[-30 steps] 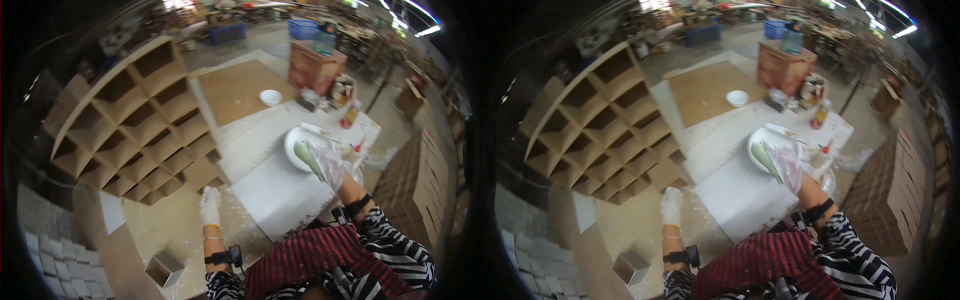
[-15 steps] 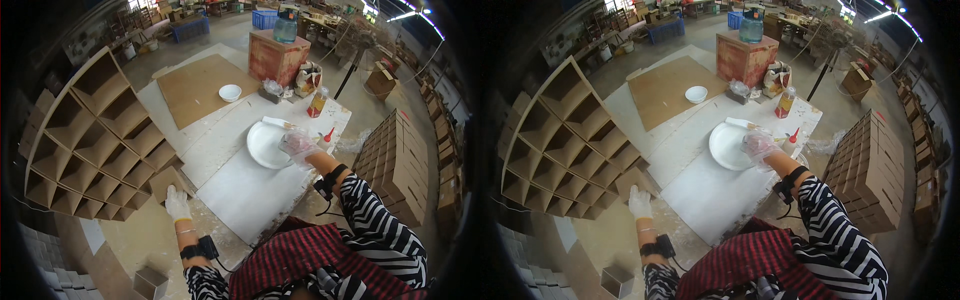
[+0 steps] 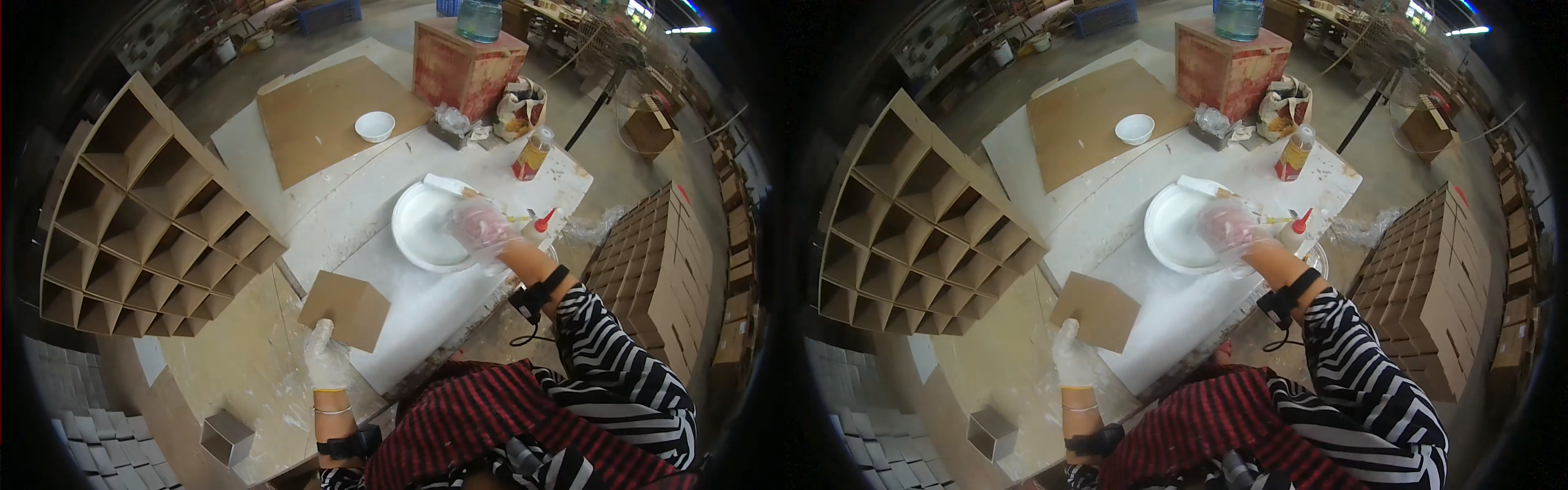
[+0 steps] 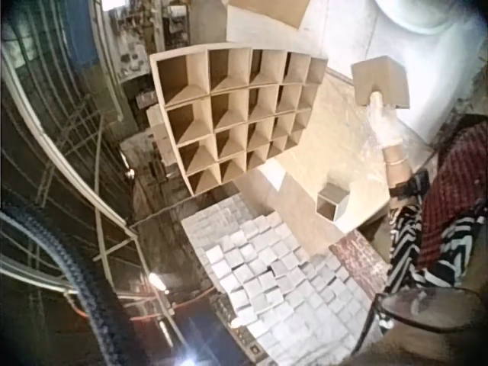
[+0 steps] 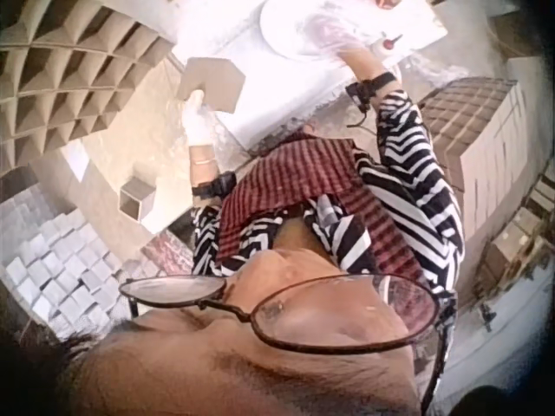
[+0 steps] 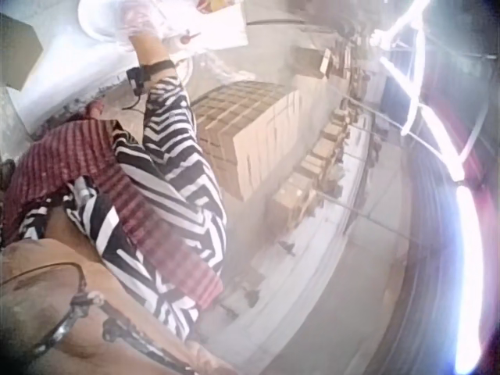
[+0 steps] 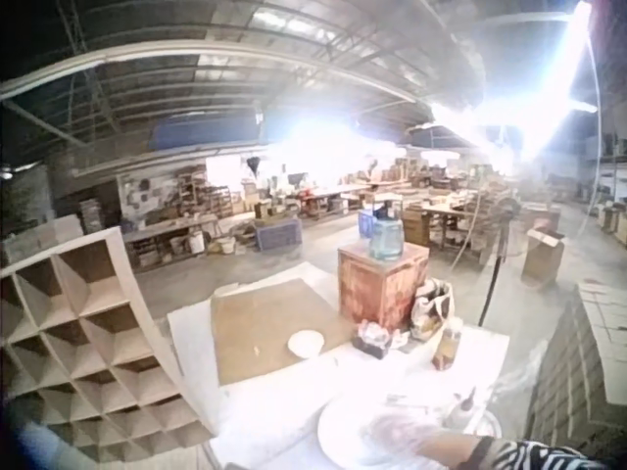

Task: Applying a white substance to a small wooden box and wiping it with a cloth.

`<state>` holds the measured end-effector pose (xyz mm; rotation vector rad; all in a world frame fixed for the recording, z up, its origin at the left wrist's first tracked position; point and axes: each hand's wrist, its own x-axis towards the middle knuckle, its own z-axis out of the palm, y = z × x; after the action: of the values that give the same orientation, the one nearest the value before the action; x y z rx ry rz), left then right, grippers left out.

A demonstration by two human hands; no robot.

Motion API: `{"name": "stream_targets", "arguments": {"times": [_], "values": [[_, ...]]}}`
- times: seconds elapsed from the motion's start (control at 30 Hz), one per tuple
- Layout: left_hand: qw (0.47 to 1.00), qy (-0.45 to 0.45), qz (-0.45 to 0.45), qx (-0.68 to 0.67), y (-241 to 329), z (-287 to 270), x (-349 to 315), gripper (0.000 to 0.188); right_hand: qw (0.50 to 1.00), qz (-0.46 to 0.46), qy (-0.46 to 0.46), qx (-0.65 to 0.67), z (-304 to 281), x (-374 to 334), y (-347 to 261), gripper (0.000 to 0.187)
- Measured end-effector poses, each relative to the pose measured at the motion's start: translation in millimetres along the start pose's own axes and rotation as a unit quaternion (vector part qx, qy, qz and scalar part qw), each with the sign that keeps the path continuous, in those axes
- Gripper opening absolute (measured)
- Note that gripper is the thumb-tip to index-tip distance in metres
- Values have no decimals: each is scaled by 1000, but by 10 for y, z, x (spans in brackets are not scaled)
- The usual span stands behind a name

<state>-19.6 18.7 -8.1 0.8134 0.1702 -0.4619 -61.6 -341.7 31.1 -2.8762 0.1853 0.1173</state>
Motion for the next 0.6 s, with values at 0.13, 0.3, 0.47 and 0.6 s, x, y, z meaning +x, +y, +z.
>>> {"name": "stream_targets", "arguments": {"times": [0.13, 0.3, 0.47, 0.6], "values": [[997, -44, -39, -54, -214, 45, 105, 39, 969, 181, 11, 168, -511, -174, -131, 27], [981, -62, -65, -172, -579, -79, 263, 36, 966, -58, 88, 237, 198, -86, 494, 27], [967, -36, -74, -242, -891, -737, 250, 40, 919, 96, 89, 371, 881, -58, 1027, 26], [994, 18, -52, -89, -827, -1084, -1, 50, 992, -17, 67, 110, 117, -167, 139, 24]]}}
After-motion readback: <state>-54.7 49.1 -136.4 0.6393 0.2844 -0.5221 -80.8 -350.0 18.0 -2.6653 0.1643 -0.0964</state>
